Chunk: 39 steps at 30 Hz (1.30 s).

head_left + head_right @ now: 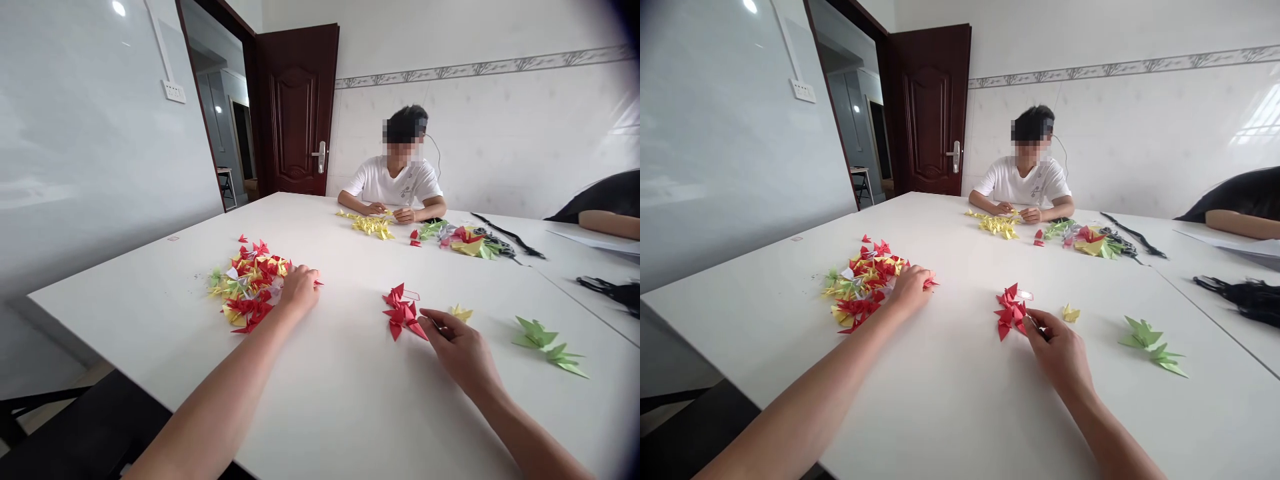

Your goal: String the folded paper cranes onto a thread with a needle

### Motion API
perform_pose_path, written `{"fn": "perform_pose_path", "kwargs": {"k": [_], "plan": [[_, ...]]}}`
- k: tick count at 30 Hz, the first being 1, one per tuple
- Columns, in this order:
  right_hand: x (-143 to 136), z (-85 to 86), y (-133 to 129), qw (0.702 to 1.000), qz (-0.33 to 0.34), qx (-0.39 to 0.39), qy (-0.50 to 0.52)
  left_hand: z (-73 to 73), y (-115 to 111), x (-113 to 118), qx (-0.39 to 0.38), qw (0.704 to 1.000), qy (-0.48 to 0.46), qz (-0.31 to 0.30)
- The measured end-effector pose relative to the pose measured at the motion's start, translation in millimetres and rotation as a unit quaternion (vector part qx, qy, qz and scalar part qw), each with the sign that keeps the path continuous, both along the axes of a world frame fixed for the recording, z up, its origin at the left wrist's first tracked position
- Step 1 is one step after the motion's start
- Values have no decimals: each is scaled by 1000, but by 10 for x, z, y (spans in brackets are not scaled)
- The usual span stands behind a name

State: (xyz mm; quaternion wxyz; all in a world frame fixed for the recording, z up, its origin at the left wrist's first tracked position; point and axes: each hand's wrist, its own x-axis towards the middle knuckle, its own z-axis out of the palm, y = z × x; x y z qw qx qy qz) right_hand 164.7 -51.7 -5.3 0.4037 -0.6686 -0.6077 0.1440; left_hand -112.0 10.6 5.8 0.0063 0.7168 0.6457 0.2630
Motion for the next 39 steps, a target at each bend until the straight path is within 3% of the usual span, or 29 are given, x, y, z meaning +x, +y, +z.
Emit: {"fn": "perform_pose_path", "kwargs": {"k": [10,16,22,25,27,32,39], "plan": [[30,-27,23,999,28,-9,26,1,11,-102,-31,997,40,51],[52,-46,54,999,31,2,13,35,-6,-104,-12,999,16,27],[-1,-28,14,999,29,39,13,71,-56,175,12,995,-77,-60],[-69,-9,-41,994,82,69,6,46,-171,388,1,961,-225,-159],[-125,-5,-91,988,124,88,4,21,-260,503,-20,938,-274,-211],[-208,-52,-169,969,226,95,-12,-22,-398,644,-62,906,-305,-286],[-164,-94,-134,956,259,89,-102,-27,-449,688,-59,892,-306,-327]]}}
